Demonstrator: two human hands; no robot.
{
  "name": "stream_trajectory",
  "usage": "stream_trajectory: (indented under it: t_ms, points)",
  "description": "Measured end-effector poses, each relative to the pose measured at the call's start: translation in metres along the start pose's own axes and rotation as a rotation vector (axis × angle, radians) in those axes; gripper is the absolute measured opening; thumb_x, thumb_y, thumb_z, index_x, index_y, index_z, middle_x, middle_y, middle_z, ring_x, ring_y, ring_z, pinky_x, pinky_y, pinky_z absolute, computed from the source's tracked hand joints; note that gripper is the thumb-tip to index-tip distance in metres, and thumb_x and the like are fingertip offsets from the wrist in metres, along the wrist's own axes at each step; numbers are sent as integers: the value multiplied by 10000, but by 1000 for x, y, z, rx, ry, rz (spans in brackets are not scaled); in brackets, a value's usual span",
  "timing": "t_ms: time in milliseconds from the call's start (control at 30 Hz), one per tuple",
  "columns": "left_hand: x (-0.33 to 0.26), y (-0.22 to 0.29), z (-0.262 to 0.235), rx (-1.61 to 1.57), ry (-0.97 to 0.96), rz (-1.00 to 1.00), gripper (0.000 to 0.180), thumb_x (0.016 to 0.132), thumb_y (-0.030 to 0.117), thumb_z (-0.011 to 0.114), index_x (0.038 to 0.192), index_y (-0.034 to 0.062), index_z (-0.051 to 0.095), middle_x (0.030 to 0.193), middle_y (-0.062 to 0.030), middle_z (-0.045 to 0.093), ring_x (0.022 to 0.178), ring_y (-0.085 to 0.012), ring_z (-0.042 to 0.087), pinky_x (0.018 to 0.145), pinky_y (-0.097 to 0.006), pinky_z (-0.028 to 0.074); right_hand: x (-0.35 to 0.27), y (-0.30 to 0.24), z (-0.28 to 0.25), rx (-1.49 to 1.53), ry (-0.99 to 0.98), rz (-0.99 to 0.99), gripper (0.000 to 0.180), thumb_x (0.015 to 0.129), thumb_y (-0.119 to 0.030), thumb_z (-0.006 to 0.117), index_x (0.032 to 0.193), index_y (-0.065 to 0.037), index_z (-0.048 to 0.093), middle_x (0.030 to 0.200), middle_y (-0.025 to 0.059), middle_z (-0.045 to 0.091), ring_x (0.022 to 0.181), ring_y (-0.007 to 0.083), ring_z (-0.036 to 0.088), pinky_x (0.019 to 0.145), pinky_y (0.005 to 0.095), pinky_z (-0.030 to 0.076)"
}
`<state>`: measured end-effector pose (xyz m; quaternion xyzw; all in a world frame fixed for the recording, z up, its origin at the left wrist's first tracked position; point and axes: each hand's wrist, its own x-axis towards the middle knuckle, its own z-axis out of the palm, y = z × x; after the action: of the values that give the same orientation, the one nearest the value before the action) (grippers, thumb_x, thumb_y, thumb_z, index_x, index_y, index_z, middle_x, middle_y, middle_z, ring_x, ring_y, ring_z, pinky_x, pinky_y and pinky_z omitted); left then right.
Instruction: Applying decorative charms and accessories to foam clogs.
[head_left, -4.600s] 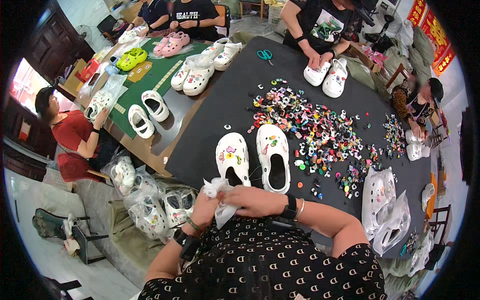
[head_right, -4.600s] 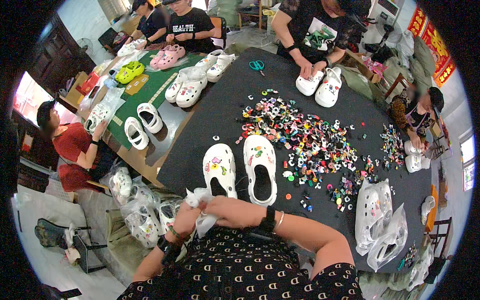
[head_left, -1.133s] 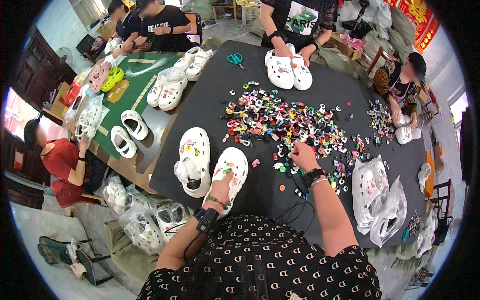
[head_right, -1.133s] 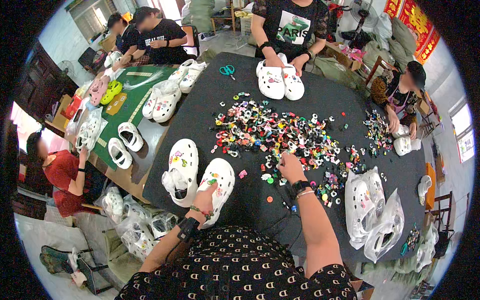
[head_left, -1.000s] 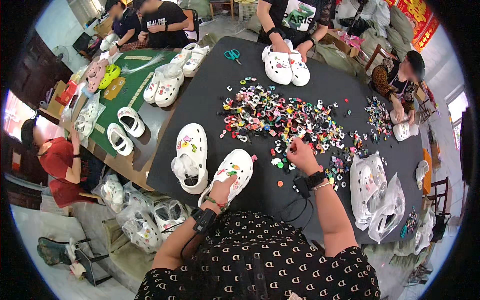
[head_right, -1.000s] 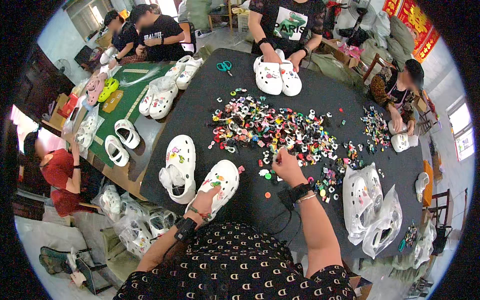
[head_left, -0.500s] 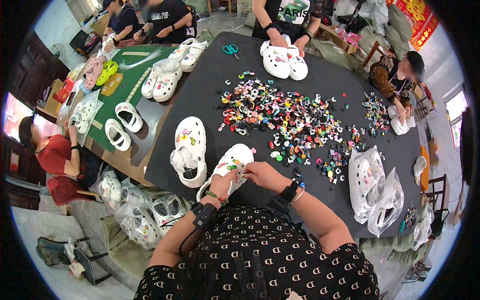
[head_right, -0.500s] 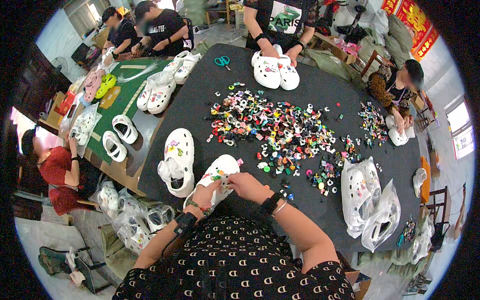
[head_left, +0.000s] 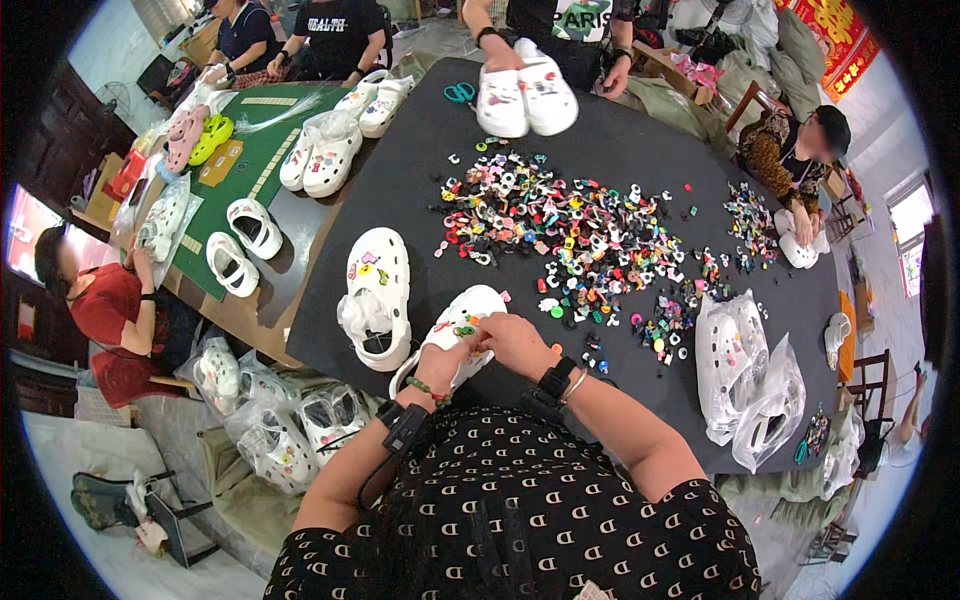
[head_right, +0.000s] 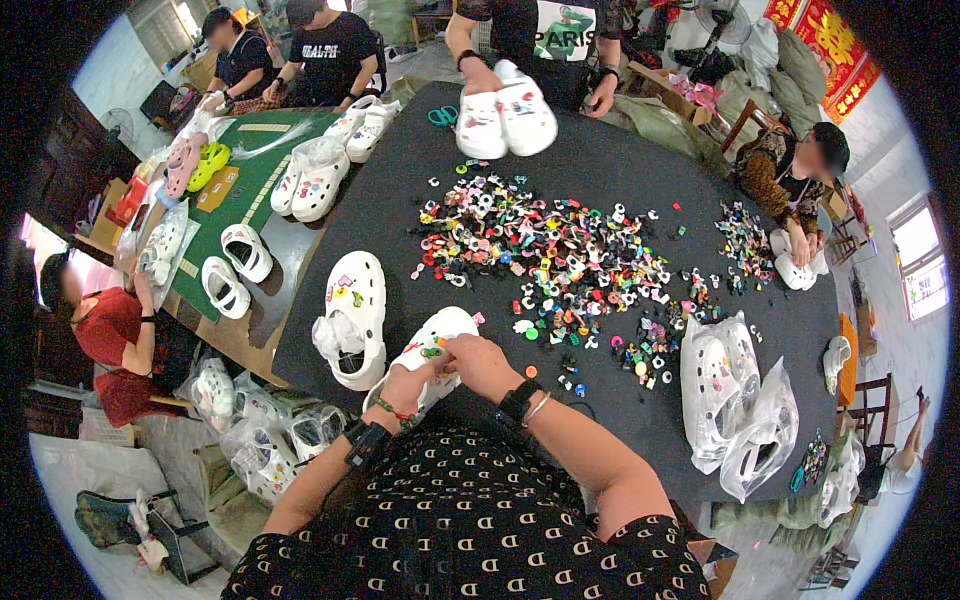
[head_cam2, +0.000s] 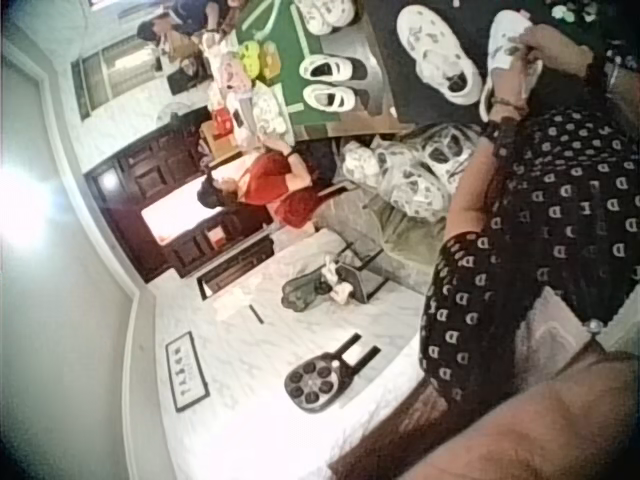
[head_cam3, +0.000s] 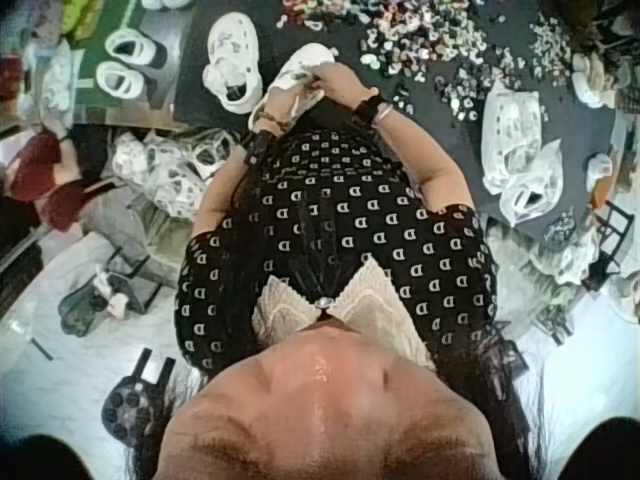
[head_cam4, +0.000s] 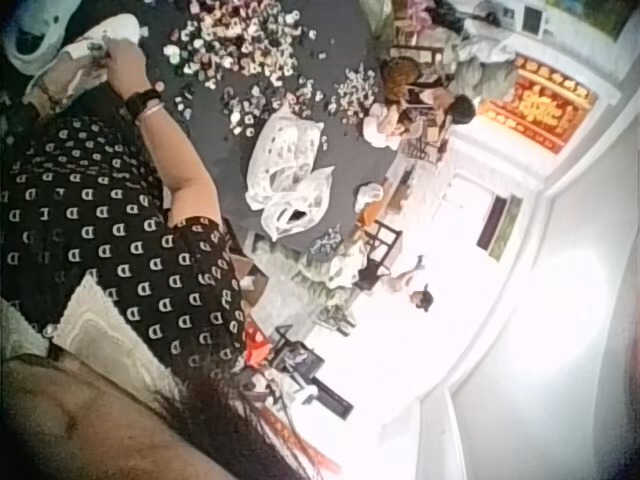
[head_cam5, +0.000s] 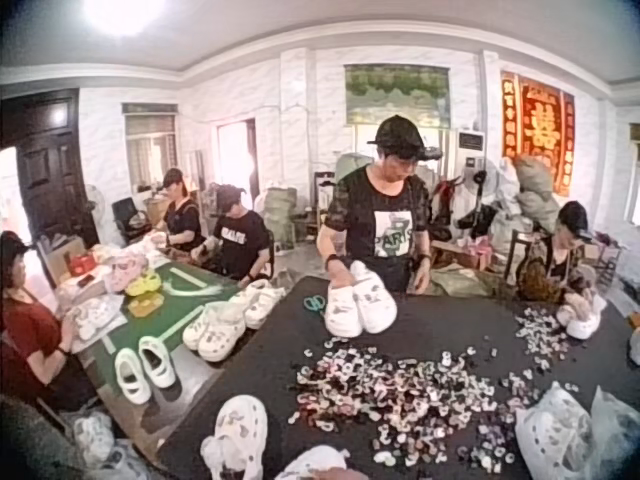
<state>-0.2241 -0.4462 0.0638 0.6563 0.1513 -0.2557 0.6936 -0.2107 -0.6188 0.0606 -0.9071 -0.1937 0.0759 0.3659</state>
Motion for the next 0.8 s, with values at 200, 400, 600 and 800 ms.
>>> stream_trajectory:
  t_ms: [200, 400, 600, 800]
  points:
    - [-3, -13, -2, 187, -29, 243, 333, 788, 83, 686, 1094, -33, 623, 985, -70, 672, 839, -129, 622, 710, -289, 492, 1, -13, -6, -140, 45, 71, 409, 706, -120, 728, 1065, -87, 535, 1234, 142, 498, 1120, 357, 495, 863, 449, 439]
    - [4, -21, 0, 157, -12, 270, 364, 779, 44, 669, 1130, -24, 598, 1049, -74, 657, 898, -140, 616, 756, -294, 492, 3, -13, 9, -236, 164, 97, 717, 674, -45, 742, 1301, -133, 404, 1387, 138, 341, 1257, 405, 351, 960, 561, 366]
    - [5, -17, 2, 168, -21, 285, 359, 766, 20, 630, 1123, -7, 606, 1060, -119, 660, 978, -213, 628, 833, -317, 482, 13, -16, 6, -144, 105, 233, 739, 652, -53, 759, 1294, -164, 409, 1360, 98, 352, 1214, 388, 384, 914, 563, 410]
    - [4, -14, -1, 203, -3, 263, 384, 747, 21, 639, 1126, -22, 602, 1064, -105, 658, 967, -191, 629, 812, -310, 492, 17, -19, -4, -115, 82, 286, 767, 578, -83, 812, 1250, -151, 448, 1304, 99, 385, 1178, 358, 403, 912, 509, 424]
